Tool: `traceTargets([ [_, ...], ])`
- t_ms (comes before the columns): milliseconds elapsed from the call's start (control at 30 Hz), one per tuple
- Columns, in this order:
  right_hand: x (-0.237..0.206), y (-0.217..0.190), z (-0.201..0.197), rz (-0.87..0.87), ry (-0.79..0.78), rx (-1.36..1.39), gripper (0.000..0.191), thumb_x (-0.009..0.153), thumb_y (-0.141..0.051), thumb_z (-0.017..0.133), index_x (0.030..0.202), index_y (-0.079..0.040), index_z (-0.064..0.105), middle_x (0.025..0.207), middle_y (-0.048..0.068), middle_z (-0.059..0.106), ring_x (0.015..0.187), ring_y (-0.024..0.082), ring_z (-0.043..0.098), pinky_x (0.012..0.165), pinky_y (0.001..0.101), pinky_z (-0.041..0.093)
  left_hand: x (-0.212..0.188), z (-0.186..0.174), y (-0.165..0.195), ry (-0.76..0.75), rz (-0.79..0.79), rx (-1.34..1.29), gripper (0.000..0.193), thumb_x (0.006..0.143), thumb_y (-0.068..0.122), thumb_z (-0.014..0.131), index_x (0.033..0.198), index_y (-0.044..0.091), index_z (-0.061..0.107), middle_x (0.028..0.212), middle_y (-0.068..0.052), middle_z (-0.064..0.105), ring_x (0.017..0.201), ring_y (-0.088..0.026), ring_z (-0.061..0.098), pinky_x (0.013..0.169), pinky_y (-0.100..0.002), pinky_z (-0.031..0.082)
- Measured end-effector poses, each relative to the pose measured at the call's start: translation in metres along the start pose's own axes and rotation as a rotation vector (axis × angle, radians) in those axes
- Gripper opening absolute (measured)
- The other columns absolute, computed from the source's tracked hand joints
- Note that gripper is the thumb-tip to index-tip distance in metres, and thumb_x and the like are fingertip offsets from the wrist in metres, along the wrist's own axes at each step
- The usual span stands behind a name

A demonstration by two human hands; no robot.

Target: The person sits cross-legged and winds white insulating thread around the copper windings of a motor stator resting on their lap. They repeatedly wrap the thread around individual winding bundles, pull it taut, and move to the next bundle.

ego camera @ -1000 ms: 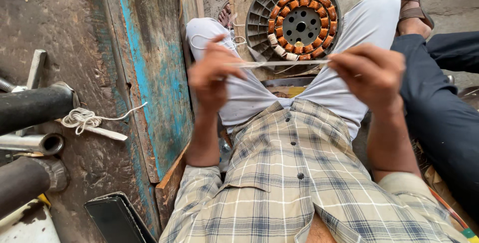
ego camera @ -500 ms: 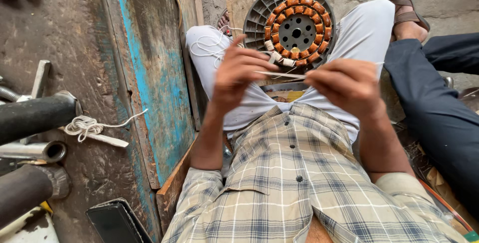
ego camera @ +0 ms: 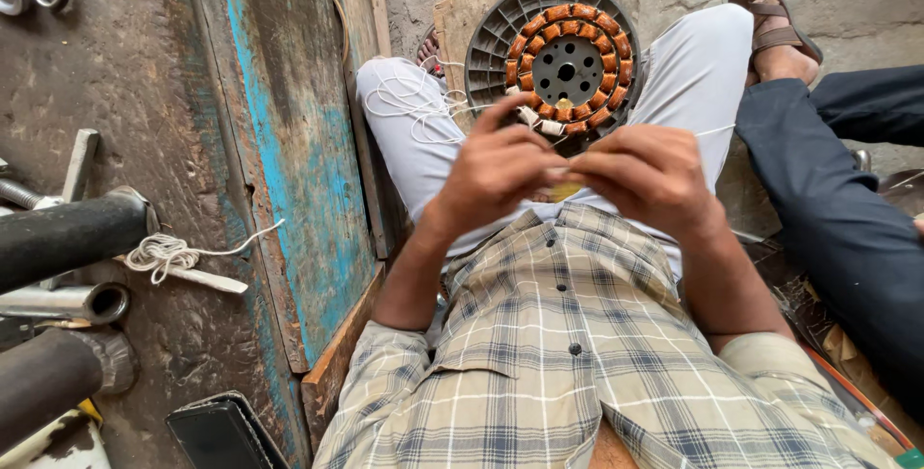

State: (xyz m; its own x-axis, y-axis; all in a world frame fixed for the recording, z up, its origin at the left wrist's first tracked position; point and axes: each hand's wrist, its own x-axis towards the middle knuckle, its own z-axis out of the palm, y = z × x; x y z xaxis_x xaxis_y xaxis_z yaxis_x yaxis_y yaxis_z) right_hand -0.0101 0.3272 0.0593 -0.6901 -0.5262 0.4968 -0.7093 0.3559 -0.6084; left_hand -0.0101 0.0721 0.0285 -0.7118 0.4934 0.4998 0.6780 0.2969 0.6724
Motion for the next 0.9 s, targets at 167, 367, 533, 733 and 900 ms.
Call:
traceTargets([
  [167, -0.018, 0.014, -0.032, 0.332, 0.131, -0.176, 0.015, 0.099, -0.006, 0.088, 0.107, -0.001, 0.077, 0.091, 0.01, 0.071, 0.068, 0.017, 0.067, 0.061, 0.0284, 0.052, -0.034, -0.053, -0.028, 0.952, -0.394, -0.496, 0.021, 0.111, 0.021, 0.065, 0.101, 0.007, 0.077, 0.095, -0.01, 0.076, 0.076, -0.015, 0.072, 0.074, -0.036, 0.057],
  [367, -0.01, 0.004, -0.007, 0.14, 0.083, -0.014, 0.015, 0.091, -0.008, 0.087, 0.099, -0.002, 0.075, 0.089, 0.009, 0.071, 0.069, 0.019, 0.069, 0.062, 0.0301, 0.054, 0.0, -0.033, -0.002, 0.218, -0.147, 0.237, 0.056, 0.095, 0.05, 0.07, 0.135, 0.012, 0.06, 0.139, -0.01, 0.057, 0.136, -0.027, 0.049, 0.121, -0.05, 0.039],
  [533, 0.0, -0.002, 0.001, 0.052, 0.039, -0.03, 0.015, 0.088, -0.009, 0.087, 0.096, -0.002, 0.075, 0.084, 0.008, 0.07, 0.068, 0.02, 0.068, 0.06, 0.031, 0.053, 0.009, -0.009, 0.007, -0.036, -0.031, 0.049, 0.028, 0.095, 0.034, 0.074, 0.111, 0.011, 0.072, 0.114, -0.003, 0.071, 0.119, -0.023, 0.064, 0.119, -0.053, 0.042],
  [733, -0.03, 0.016, -0.034, 0.375, 0.134, -0.173, 0.013, 0.098, -0.003, 0.087, 0.105, -0.002, 0.076, 0.091, 0.009, 0.071, 0.066, 0.014, 0.066, 0.058, 0.0262, 0.051, -0.02, -0.06, -0.014, 0.596, -0.475, 0.14, 0.014, 0.104, 0.008, 0.063, 0.092, 0.006, 0.069, 0.095, -0.009, 0.071, 0.092, -0.022, 0.071, 0.083, -0.035, 0.057],
  [900, -0.02, 0.01, -0.017, 0.304, 0.117, -0.073, 0.011, 0.095, -0.003, 0.086, 0.1, -0.003, 0.076, 0.09, 0.009, 0.072, 0.072, 0.014, 0.07, 0.057, 0.025, 0.054, -0.003, -0.044, -0.005, 0.479, -0.321, 0.32, 0.045, 0.102, 0.029, 0.073, 0.132, 0.0, 0.056, 0.134, -0.014, 0.055, 0.133, -0.028, 0.051, 0.118, -0.046, 0.043],
])
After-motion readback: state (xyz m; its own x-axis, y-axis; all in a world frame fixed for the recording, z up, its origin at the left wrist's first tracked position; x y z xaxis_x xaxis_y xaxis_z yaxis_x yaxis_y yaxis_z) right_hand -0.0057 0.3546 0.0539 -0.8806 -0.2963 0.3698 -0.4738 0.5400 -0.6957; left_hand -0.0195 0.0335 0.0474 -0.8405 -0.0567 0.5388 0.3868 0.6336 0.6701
